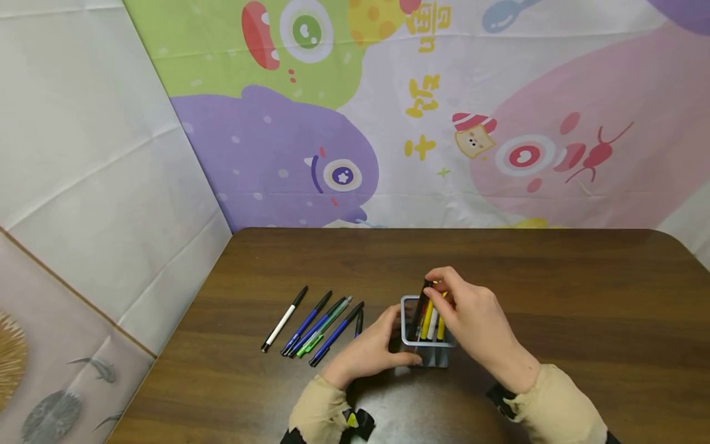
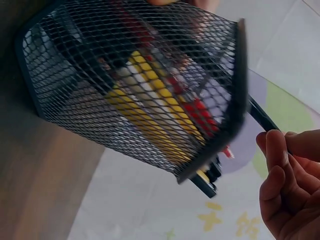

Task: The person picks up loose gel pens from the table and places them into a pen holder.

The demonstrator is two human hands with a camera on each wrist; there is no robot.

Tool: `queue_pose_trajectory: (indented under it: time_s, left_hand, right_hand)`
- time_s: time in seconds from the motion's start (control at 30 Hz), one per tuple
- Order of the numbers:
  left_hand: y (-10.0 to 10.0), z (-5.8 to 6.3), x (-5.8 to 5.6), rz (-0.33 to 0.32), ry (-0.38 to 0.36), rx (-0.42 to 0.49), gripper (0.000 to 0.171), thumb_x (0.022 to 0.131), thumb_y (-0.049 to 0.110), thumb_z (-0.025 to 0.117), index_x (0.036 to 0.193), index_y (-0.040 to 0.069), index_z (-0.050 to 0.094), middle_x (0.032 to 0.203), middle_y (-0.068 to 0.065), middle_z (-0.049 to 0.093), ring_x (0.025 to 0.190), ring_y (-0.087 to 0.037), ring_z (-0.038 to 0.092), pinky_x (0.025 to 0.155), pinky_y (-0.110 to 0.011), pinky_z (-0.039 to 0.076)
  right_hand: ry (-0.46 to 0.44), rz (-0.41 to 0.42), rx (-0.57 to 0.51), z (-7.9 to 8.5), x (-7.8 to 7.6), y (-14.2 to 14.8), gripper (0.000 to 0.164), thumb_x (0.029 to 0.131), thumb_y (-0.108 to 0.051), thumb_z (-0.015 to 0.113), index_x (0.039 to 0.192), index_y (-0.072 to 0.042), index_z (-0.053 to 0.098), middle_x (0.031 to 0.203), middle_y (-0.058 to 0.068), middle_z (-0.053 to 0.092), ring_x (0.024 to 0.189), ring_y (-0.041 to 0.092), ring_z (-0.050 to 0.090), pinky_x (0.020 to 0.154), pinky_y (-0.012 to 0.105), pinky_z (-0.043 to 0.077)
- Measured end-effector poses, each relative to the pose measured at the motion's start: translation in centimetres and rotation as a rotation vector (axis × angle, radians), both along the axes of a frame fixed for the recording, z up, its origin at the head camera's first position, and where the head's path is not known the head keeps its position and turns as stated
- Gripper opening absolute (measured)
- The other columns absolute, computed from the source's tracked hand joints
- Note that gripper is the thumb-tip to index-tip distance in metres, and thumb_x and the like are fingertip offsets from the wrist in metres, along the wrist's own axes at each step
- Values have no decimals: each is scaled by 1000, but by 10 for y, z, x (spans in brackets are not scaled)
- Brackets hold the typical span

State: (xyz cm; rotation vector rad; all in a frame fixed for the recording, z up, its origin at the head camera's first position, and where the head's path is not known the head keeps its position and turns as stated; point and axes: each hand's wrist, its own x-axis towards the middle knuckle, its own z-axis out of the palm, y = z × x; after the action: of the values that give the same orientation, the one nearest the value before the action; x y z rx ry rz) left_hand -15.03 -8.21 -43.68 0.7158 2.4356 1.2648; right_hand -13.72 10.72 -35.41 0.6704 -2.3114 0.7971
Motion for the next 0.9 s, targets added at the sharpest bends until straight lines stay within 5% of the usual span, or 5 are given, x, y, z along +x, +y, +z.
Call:
queue_pose_trajectory:
  time_s: [0.2,0.57,0.9]
  left_hand:
    - [0,1,1,-4,9,-2,81,77,39,71,140,19,23,125,-3,45,112,-11,50,90,-28,42]
    - [0,-1,0,-13,0,8,81,77,38,71,139,19,23,125,-4,44,110,-11,51,89,-26,43]
    - [0,-2,-1,-8,0,13,81,77,37,71,139,21,22,125,-3,45,113,-12,50,92,-27,42]
  right_hand:
    - [-32,12,55,-6,-6,-4,19,80,-10,69,95,-10,58,76,1,68,55,6,58,46,19,42]
    - [62,-34,118,-18,-16,-8,17,77,-13,73,92,-8,66,85,2,54,56,7,52,49,24,45]
    - [-11,-87,159,-22,-15,-7,25,81,-7,66,106,-7,67,83,3,47,48,7,42,43,21,37]
